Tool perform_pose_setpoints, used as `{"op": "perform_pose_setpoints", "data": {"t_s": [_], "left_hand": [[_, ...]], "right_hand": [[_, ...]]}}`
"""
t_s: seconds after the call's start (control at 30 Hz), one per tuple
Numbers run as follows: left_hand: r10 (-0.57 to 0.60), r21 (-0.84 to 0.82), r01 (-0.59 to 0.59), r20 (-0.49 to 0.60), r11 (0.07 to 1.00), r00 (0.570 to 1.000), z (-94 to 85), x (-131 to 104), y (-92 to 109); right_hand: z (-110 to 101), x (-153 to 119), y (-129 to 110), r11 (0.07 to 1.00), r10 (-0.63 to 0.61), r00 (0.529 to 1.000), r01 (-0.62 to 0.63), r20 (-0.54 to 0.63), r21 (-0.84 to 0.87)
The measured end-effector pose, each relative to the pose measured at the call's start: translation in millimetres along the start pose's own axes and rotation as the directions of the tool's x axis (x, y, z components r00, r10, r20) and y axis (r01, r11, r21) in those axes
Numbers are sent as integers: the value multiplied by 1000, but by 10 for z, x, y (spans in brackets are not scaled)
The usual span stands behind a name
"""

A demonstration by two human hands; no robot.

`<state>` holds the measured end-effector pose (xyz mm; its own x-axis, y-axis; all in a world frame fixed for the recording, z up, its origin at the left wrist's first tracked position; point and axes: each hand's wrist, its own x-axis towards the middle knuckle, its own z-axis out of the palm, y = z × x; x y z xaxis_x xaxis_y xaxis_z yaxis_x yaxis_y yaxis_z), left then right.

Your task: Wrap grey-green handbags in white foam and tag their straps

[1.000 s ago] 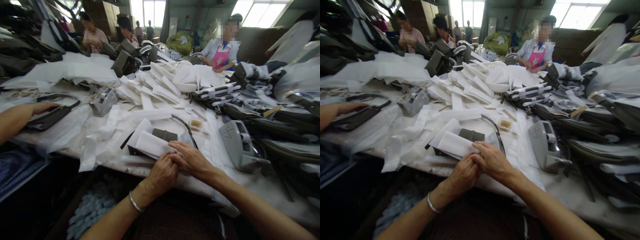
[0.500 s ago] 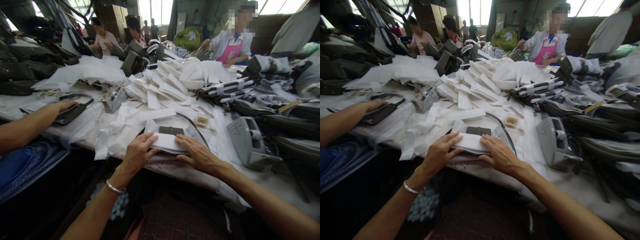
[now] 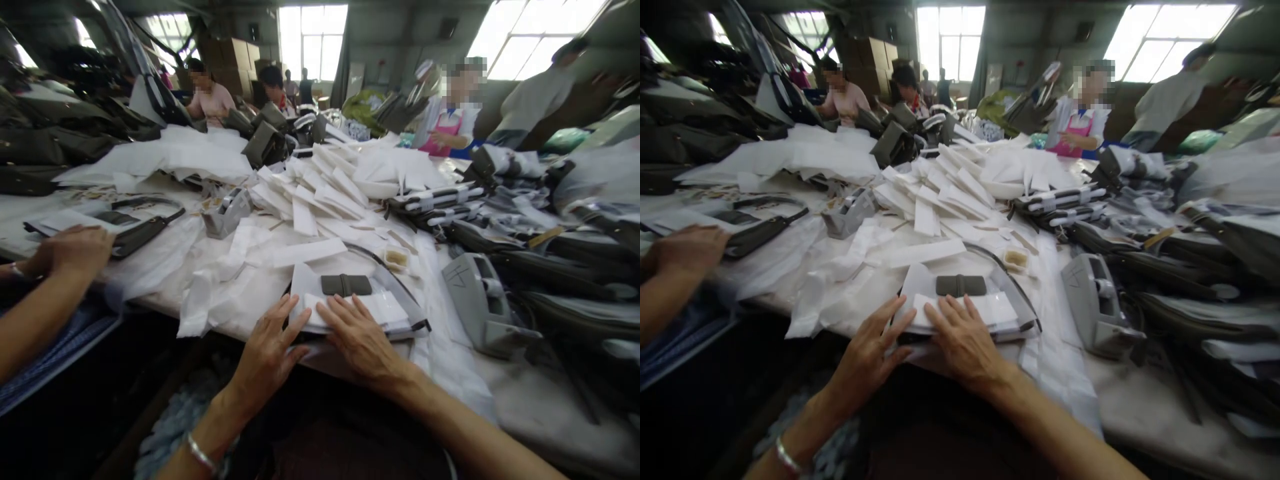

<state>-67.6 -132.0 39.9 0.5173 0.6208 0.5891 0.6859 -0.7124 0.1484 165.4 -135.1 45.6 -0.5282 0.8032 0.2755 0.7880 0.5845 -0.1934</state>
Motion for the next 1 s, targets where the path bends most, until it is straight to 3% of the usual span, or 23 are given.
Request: {"op": "perform_pose_setpoints", "data": {"t_s": [0.17, 0.33, 0.47, 0.73, 0.8, 0.87, 1.0], "left_hand": [[108, 110, -95, -118, 989, 987, 211, 61, -113], [141, 184, -123, -89, 975, 986, 362, -127, -245], [215, 259, -187, -84, 948, 973, 365, -254, -244], [358, 377, -285, -141, 881, 923, 329, -138, -328], [329, 348, -252, -182, 903, 927, 391, -134, -355], [226, 275, -169, -190, 947, 956, 465, -131, -357], [45, 159, -22, -147, 987, 988, 539, -71, -263]], "right_hand": [[263, 51, -57, 995, 38, 994, -47, -100, -85], [513, 83, -48, 992, -76, 967, 49, -244, -117], [555, 78, -42, 986, -109, 959, 71, -263, -148], [667, 103, 175, 972, -201, 953, 165, -226, -167], [681, 137, 208, 965, -233, 943, 193, -239, -180], [672, 180, 214, 965, -233, 935, 187, -267, -187], [571, 223, 156, 982, -164, 959, 137, -231, -127]]}}
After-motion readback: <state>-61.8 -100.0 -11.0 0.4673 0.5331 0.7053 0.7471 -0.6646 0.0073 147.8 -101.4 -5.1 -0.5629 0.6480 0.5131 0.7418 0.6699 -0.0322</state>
